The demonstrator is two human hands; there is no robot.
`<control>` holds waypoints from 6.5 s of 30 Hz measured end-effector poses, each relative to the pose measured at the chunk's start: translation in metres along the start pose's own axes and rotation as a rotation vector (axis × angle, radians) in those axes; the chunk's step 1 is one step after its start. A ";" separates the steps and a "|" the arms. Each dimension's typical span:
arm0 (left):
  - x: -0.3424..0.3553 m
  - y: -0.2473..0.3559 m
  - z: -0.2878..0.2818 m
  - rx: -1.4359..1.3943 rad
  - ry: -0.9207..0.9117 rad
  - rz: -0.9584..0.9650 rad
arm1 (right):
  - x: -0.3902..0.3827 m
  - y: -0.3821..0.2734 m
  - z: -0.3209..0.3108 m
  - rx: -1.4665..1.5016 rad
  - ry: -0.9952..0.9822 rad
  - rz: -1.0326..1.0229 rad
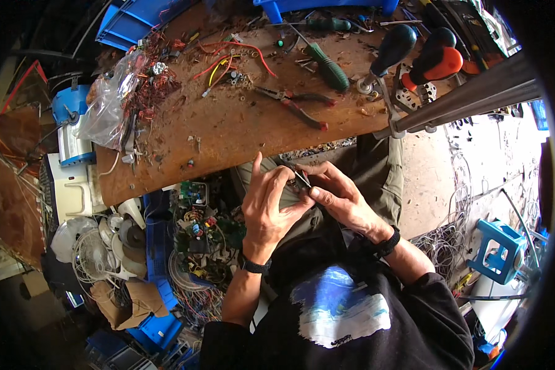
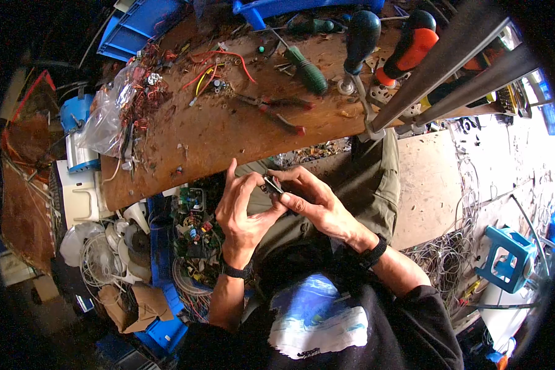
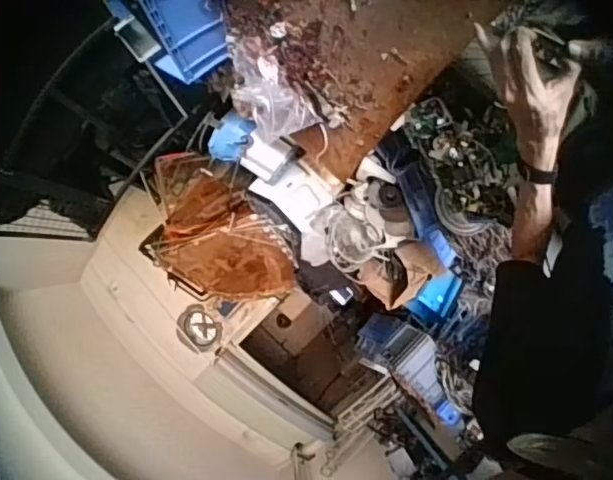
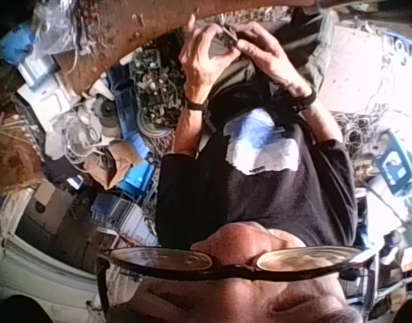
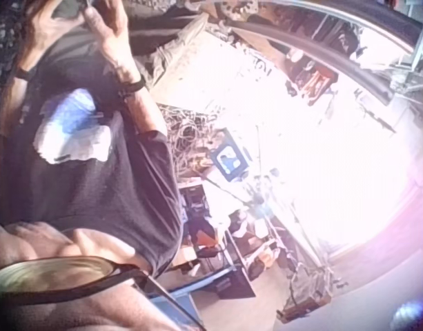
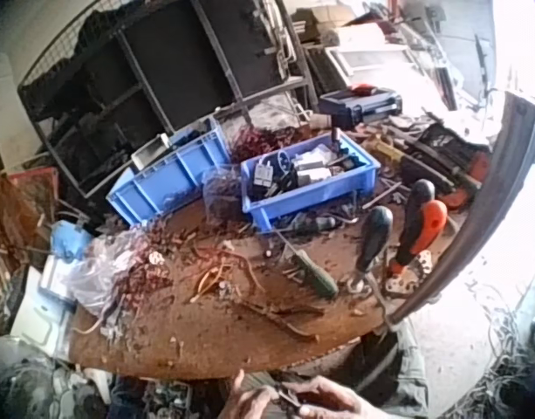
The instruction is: The person holds a small black electronic component with wires, manipulating it with both hands. They use a screwdriver to adjust internal parts of the device while seated at a cluttered workbench filled with tools and electronic scraps.
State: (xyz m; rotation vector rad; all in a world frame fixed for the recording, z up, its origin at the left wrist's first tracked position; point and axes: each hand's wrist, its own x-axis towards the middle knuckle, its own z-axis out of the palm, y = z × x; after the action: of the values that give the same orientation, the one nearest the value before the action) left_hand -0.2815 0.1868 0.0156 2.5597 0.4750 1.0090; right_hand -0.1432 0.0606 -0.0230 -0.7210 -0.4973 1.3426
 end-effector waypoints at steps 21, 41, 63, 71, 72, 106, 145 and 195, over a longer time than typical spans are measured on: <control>-0.001 -0.006 0.008 -0.029 0.057 0.041 | 0.001 0.004 -0.003 0.060 -0.013 0.001; 0.003 0.013 0.009 -0.217 -0.056 -0.187 | 0.000 -0.001 0.003 -0.024 0.124 -0.136; -0.007 0.013 0.022 -0.228 0.067 -0.149 | 0.001 0.007 0.012 -0.205 0.207 -0.238; -0.007 0.016 0.017 -0.229 0.084 -0.187 | 0.004 0.001 0.010 -0.129 0.131 -0.163; -0.006 0.017 0.016 -0.216 0.072 -0.195 | 0.005 0.004 0.008 -0.131 0.120 -0.187; 0.008 0.048 0.005 -0.140 0.151 -0.174 | 0.009 0.011 -0.004 0.497 -0.090 -0.112; 0.021 0.022 0.002 -0.128 -0.112 -0.375 | 0.002 0.006 0.009 0.083 0.052 -0.074; -0.002 0.000 0.004 -0.149 -0.102 -0.240 | -0.018 -0.010 0.012 -0.266 0.059 0.009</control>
State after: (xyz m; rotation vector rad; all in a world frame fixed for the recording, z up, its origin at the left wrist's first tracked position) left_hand -0.2799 0.1856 0.0114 2.3421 0.6355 0.7947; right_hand -0.1482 0.0445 -0.0063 -0.9796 -0.6331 1.2722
